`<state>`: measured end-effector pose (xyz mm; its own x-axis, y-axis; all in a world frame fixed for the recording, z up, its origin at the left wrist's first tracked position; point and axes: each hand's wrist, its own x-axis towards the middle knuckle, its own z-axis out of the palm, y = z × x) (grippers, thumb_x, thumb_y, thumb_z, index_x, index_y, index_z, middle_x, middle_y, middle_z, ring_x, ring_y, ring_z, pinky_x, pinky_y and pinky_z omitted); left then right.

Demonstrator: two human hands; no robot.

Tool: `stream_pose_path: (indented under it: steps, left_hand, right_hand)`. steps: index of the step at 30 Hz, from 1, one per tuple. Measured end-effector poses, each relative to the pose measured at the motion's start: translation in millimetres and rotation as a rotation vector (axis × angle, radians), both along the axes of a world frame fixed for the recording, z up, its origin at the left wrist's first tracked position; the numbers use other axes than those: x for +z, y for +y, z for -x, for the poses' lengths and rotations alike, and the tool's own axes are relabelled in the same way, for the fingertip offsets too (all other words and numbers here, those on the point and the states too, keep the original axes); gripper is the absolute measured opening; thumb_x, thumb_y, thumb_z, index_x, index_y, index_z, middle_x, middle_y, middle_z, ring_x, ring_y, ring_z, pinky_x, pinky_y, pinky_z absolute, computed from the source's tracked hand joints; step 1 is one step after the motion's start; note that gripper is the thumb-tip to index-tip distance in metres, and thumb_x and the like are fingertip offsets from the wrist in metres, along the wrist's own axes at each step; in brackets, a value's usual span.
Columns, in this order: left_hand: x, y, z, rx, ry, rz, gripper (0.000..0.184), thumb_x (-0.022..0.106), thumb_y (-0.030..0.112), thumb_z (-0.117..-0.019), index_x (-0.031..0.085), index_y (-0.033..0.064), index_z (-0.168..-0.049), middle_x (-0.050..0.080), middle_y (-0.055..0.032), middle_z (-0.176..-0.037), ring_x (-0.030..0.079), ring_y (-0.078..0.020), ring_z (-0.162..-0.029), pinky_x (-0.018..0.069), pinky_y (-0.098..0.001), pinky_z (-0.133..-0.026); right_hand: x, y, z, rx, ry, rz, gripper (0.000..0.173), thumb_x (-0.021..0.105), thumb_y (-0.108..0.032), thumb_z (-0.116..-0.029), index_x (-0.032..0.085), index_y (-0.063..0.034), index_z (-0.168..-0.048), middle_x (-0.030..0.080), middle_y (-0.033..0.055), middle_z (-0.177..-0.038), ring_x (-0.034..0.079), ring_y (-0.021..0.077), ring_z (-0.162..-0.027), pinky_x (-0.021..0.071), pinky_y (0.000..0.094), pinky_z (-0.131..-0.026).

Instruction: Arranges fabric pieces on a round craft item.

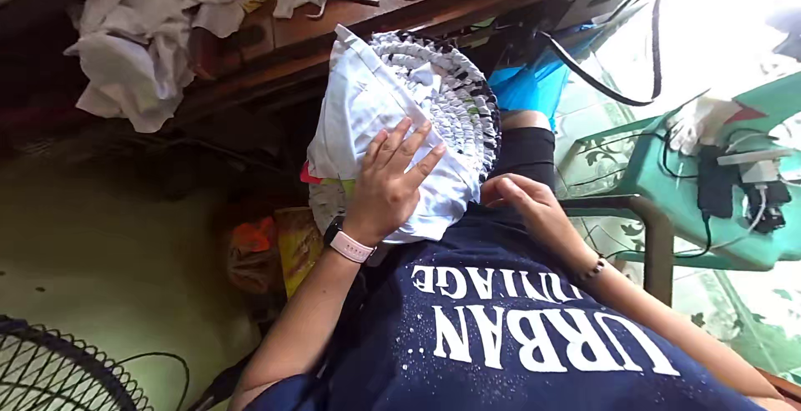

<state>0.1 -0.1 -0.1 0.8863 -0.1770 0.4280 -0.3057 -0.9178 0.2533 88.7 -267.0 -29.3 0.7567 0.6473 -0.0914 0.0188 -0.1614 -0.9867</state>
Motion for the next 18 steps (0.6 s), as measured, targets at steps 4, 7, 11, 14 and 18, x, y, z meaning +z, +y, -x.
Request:
stream_pose_path:
  steps: [4,7,11,14,18]
  left_hand:
    - [-1,1,1,0.001,-0.006,-0.007,0.047,0.046,0.016,-0.0986,0.064,0.0165,-0.142,0.047,-0.0131,-0.158,0.032,-0.0354,-0.153,0.0222,-0.0581,-0.125]
    - [-1,1,1,-0.007,0.007,-0.037,0.045,0.048,0.016,-0.0999,0.063,0.0186,-0.142,0.046,-0.0103,-0.16,0.029,-0.0363,-0.154,0.0209,-0.0596,-0.124]
    - [-2,0,1,-0.009,0.024,-0.055,0.047,0.048,0.015,-0.0999,0.062,0.0216,-0.144,0.047,-0.0063,-0.16,0.027,-0.0363,-0.155,0.0185,-0.0611,-0.124]
    - [-3,0,1,-0.015,0.026,-0.056,0.047,0.047,0.015,-0.101,0.062,0.0217,-0.145,0.048,-0.0038,-0.159,0.027,-0.0352,-0.155,0.0174,-0.0625,-0.124]
    - [-5,1,0,-0.014,-0.001,-0.045,0.046,0.047,0.015,-0.1,0.063,0.0214,-0.143,0.052,-0.0031,-0.156,0.029,-0.0346,-0.154,0.0185,-0.062,-0.124]
  right_hand:
    - [-4,8,0,0.011,0.126,-0.061,0.026,0.054,-0.029,-0.106,0.071,-0.0115,-0.097,0.073,-0.0025,-0.087,0.07,0.0087,-0.082,0.0605,0.0302,-0.08]
    - [-4,11,1,0.022,0.204,-0.099,0.024,0.056,-0.026,-0.1048,0.07,-0.0097,-0.093,0.072,0.0004,-0.081,0.07,0.0109,-0.077,0.0604,0.0305,-0.076]
    - [-4,10,0,0.034,0.28,-0.135,0.029,0.052,-0.025,-0.1065,0.071,-0.0081,-0.093,0.071,0.0011,-0.077,0.069,0.0108,-0.072,0.0609,0.0298,-0.074]
    - [-4,12,0,0.045,0.287,-0.146,0.032,0.052,-0.026,-0.1065,0.072,-0.0074,-0.089,0.07,0.0015,-0.074,0.068,0.0102,-0.069,0.0599,0.0284,-0.072]
    - [-7,15,1,-0.025,0.198,-0.122,0.016,0.066,-0.022,-0.0987,0.068,-0.01,-0.088,0.068,0.0002,-0.074,0.065,0.0093,-0.067,0.0575,0.0261,-0.066]
